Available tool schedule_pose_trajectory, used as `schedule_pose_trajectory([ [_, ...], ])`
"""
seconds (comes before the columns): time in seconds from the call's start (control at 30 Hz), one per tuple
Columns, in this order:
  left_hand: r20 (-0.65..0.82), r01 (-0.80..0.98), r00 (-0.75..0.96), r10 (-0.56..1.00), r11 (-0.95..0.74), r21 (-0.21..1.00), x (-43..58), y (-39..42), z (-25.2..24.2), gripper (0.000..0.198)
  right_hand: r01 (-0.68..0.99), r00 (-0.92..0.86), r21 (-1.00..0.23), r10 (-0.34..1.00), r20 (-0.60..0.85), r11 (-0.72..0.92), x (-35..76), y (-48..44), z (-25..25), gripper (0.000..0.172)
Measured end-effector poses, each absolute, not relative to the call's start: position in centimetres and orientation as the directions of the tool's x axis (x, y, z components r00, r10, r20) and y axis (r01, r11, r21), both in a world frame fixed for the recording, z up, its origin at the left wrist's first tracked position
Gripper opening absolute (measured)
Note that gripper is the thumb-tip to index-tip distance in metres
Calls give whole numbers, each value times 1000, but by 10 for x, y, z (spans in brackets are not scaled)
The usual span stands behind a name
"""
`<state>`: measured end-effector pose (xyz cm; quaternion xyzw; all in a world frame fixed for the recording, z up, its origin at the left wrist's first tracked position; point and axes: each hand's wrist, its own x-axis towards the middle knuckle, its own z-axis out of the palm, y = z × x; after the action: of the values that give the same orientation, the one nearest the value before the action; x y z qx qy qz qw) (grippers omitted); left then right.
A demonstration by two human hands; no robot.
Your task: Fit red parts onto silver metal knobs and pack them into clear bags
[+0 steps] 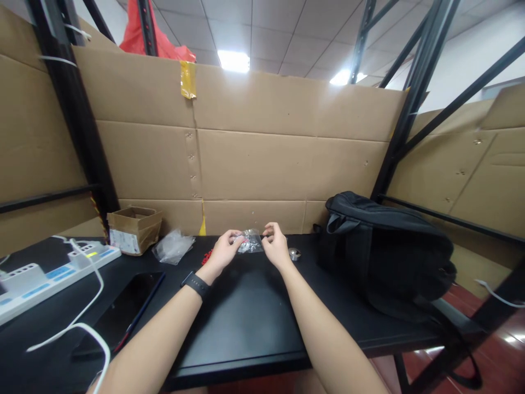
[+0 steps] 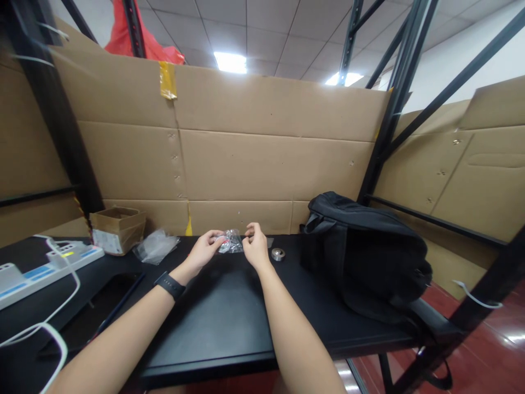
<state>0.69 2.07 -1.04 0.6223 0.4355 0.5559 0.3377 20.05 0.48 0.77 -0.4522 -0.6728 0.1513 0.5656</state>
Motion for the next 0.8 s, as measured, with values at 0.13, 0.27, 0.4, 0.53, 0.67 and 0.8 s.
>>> schedule_pose_trajectory([
  [0.13,407,149,-63,911,-394,907,5,20,-9,45,348,-78,-659,721,688,666,198,-2,17,22],
  [0.27,439,116,-85,894,-429,896,3,19,-4,46,366,5,-721,774,634,588,198,3,14,25],
  [0.4,435,34,-58,899,-433,901,4,18,-1,50,286,37,-792,819,572,540,204,9,10,23],
  [0.53,430,-7,8,903,-430,903,6,18,-1,49,94,-130,-846,849,512,525,203,5,10,20],
  [0.67,442,-47,4,897,-441,896,8,15,-1,46,-60,-196,-865,844,499,498,197,1,8,28],
  [0.8,463,-43,-62,884,-466,884,10,11,-1,41,-77,-158,-884,870,467,461,194,1,4,37],
])
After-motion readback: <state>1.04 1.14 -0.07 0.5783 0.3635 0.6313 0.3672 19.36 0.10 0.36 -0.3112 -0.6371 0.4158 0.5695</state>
